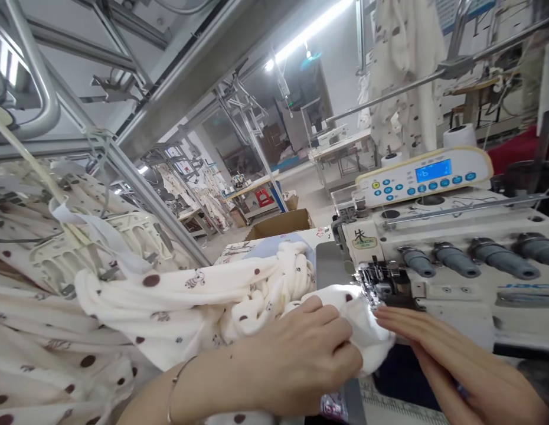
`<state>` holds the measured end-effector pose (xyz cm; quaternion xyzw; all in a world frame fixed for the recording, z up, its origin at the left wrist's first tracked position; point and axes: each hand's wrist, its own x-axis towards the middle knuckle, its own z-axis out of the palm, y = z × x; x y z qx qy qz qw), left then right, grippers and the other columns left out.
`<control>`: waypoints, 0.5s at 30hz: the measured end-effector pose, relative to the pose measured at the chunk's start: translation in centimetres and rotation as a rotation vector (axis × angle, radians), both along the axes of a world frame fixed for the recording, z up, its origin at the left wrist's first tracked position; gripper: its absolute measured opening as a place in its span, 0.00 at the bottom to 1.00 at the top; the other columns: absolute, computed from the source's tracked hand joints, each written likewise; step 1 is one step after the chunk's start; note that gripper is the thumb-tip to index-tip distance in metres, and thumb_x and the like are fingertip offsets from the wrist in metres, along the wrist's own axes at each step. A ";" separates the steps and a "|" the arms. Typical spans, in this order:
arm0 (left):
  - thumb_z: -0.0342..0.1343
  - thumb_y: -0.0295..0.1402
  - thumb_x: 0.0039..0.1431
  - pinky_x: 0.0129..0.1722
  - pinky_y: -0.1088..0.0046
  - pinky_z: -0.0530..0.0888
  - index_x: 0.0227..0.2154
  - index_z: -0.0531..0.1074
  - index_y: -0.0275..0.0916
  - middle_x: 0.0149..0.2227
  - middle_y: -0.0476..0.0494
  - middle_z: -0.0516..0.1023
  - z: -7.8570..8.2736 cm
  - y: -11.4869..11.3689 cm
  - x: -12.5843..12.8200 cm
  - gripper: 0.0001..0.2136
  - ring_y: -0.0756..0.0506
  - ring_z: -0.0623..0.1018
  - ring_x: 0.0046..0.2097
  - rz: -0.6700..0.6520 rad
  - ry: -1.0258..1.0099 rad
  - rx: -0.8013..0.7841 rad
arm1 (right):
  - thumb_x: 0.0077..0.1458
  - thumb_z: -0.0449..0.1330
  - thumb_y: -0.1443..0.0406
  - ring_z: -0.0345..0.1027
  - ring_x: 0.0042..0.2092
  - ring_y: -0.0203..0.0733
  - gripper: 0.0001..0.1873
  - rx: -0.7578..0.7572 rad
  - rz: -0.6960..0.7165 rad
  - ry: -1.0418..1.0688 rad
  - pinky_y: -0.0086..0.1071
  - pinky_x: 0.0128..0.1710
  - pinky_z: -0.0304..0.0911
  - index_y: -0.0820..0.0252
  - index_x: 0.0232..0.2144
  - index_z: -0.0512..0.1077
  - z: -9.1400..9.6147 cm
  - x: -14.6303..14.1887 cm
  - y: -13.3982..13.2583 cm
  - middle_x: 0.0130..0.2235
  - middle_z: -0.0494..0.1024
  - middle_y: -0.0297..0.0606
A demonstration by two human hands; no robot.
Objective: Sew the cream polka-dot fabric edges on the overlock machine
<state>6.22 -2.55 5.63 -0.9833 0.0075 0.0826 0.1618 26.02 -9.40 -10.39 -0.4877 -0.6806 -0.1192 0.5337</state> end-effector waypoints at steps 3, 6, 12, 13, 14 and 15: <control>0.63 0.36 0.50 0.41 0.70 0.65 0.35 0.66 0.36 0.36 0.48 0.70 0.1 0.8 0.3 0.14 0.48 0.67 0.39 0.002 -0.028 -0.293 | 0.61 0.46 0.69 0.62 0.55 0.29 0.17 -0.005 0.043 -0.161 0.22 0.55 0.58 0.57 0.50 0.65 1.8 0.3 0.9 0.50 0.72 0.33; 0.58 0.42 0.58 0.42 0.71 0.64 0.36 0.65 0.37 0.34 0.49 0.73 -0.1 1.6 0.5 0.13 0.49 0.68 0.40 -0.002 -0.082 -0.413 | 0.59 0.44 0.70 0.67 0.51 0.28 0.18 -0.036 0.031 -0.219 0.22 0.49 0.63 0.54 0.48 0.65 2.8 0.2 1.2 0.47 0.74 0.31; 0.51 0.23 0.52 0.43 0.65 0.61 0.37 0.65 0.40 0.37 0.51 0.75 0.3 1.8 1.0 0.10 0.47 0.68 0.40 -0.048 -0.119 -0.364 | 0.60 0.52 0.61 0.72 0.46 0.35 0.13 0.020 0.040 -0.151 0.20 0.46 0.65 0.58 0.46 0.67 1.1 -1.4 -0.3 0.44 0.76 0.37; 0.51 0.22 0.51 0.43 0.65 0.61 0.37 0.65 0.40 0.37 0.51 0.75 0.1 1.9 1.1 0.11 0.47 0.68 0.40 -0.059 -0.129 -0.379 | 0.60 0.54 0.61 0.72 0.45 0.36 0.12 0.054 0.027 -0.127 0.21 0.45 0.66 0.59 0.45 0.68 0.5 -1.8 -0.6 0.43 0.76 0.38; 0.50 0.23 0.50 0.43 0.65 0.61 0.38 0.65 0.40 0.37 0.50 0.75 -0.2 2.2 1.3 0.11 0.47 0.68 0.40 -0.067 -0.139 -0.395 | 0.60 0.55 0.62 0.73 0.44 0.37 0.12 0.097 0.014 -0.106 0.21 0.45 0.66 0.59 0.45 0.69 -0.2 -2.2 -0.8 0.43 0.77 0.37; 0.50 0.23 0.50 0.43 0.65 0.61 0.39 0.65 0.41 0.37 0.50 0.74 -0.7 2.5 1.5 0.13 0.47 0.68 0.39 -0.075 -0.150 -0.414 | 0.59 0.56 0.64 0.73 0.43 0.37 0.11 0.136 0.005 -0.083 0.21 0.46 0.66 0.59 0.45 0.69 -0.8 -2.6 -1.1 0.42 0.77 0.37</control>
